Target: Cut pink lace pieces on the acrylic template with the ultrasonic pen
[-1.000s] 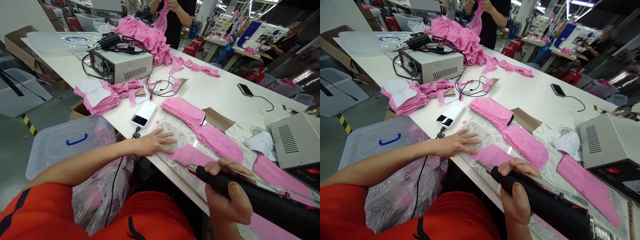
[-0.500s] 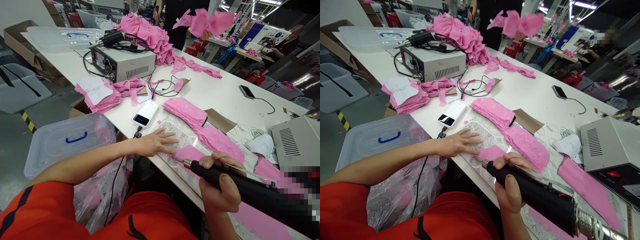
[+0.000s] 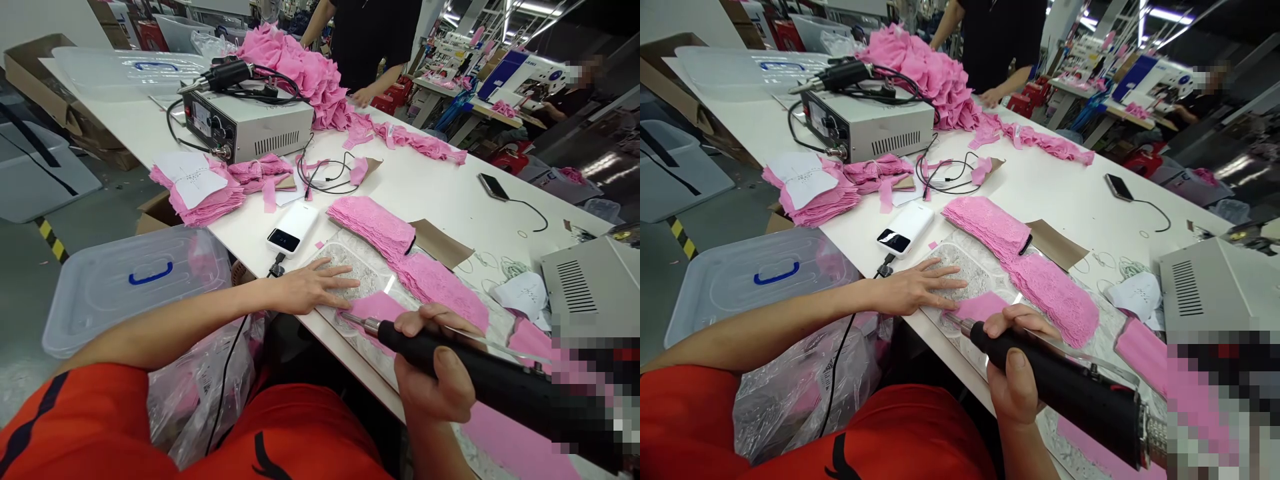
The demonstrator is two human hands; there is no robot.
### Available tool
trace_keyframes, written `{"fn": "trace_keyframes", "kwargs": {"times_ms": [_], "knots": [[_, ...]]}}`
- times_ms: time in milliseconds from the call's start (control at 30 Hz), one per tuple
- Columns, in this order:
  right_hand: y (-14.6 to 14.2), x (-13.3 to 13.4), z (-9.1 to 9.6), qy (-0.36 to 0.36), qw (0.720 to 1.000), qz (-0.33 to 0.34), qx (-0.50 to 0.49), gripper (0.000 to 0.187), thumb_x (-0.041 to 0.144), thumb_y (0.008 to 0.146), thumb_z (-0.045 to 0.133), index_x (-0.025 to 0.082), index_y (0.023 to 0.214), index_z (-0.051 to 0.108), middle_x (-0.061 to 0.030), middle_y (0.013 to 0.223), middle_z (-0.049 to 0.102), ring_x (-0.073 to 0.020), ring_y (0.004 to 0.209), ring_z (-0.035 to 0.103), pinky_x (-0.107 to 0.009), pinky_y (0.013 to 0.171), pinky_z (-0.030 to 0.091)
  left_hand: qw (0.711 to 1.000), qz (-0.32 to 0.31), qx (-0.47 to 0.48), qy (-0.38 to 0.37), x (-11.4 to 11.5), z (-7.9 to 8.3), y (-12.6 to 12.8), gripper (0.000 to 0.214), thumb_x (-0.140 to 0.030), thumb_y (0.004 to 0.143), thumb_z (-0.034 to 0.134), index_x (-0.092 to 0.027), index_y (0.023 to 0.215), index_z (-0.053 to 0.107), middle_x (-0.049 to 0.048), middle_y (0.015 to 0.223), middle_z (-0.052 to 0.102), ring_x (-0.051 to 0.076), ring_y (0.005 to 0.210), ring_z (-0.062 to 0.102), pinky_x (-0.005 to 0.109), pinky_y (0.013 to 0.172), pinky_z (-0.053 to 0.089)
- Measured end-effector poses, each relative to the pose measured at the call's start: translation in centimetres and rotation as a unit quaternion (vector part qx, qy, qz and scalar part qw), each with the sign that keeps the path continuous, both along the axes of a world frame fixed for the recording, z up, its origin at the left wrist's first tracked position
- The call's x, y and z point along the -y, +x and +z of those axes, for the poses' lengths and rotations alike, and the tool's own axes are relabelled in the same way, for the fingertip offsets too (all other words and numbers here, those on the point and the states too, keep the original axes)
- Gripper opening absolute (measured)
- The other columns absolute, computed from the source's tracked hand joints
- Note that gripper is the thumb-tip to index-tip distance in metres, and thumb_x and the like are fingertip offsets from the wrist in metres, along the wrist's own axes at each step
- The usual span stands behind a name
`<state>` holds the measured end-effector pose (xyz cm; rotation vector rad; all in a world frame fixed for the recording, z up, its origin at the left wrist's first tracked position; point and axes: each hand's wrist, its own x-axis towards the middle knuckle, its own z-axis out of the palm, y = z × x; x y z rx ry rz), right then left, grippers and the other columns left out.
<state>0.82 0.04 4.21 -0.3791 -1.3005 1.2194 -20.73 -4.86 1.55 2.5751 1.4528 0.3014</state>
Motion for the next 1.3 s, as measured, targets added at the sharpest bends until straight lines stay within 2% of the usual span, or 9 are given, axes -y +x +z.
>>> {"fn": "trace_keyframes", "kwargs": {"times_ms": [433,700,867,1000,1100,1300], "knots": [[-0.3,-0.2,-0.4,0.007,1.0,0.001,0.01,0.019,0.023,0.075,0.055,0.02,0.092,0.06,-0.0013,0.088,0.057,-0.0119,0.061,0.055,-0.033,0.06,0.047,1.0,0.002,0.0,0.004,0.0,0.1,0.0,0.066,0.003,0.076,0.049,-0.033,0.13,0.058,-0.0008,0.155,0.033,0.026,0.147,0.018,0.055,0.118,0.015],[-0.2,-0.2,-0.3,0.037,0.999,0.025,0.022,0.007,0.022,0.079,0.056,0.02,0.085,0.057,-0.0001,0.085,0.057,-0.0122,0.064,0.057,-0.032,0.062,0.05,1.0,-0.012,0.002,0.013,-0.1,-0.1,-0.2,0.064,0.003,0.077,0.046,-0.029,0.131,0.058,0.0039,0.155,0.034,0.029,0.147,0.018,0.059,0.116,0.018],[-0.3,-0.2,-0.2,0.041,0.999,0.017,0.023,0.01,0.022,0.078,0.056,0.02,0.088,0.057,-0.0002,0.084,0.057,-0.0128,0.066,0.057,-0.032,0.062,0.049,1.0,-0.02,0.006,0.017,-0.2,-0.6,-0.4,0.066,0.003,0.075,0.046,-0.029,0.132,0.057,0.0045,0.154,0.034,0.031,0.147,0.019,0.059,0.115,0.018],[1.0,-1.1,0.5,0.017,1.0,-0.022,0.01,0.013,0.023,0.076,0.055,0.019,0.088,0.058,-0.0003,0.087,0.056,-0.0117,0.064,0.056,-0.032,0.063,0.048,0.999,-0.016,0.015,0.032,0.0,-0.5,-0.6,0.071,0.005,0.072,0.044,-0.027,0.134,0.054,0.0047,0.153,0.037,0.03,0.146,0.021,0.057,0.116,0.019],[3.0,-2.7,1.3,0.022,0.997,-0.08,0.003,0.014,0.021,0.073,0.055,0.019,0.086,0.06,-0.0006,0.085,0.058,-0.0119,0.062,0.056,-0.033,0.062,0.048,0.997,-0.002,0.037,0.063,-0.1,-0.1,-0.3,0.061,0.002,0.08,0.04,-0.024,0.134,0.054,0.0053,0.148,0.046,0.025,0.145,0.028,0.052,0.117,0.021],[7.1,-5.8,2.2,0.007,0.981,-0.194,-0.011,0.015,0.021,0.067,0.055,0.019,0.081,0.06,-0.0011,0.083,0.06,-0.0117,0.058,0.055,-0.033,0.059,0.047,0.984,-0.008,0.084,0.159,-2.0,-0.1,3.2,0.037,-0.01,0.094,0.038,-0.018,0.121,0.063,0.0088,0.121,0.067,0.021,0.121,0.057,0.041,0.103,0.043]]}}
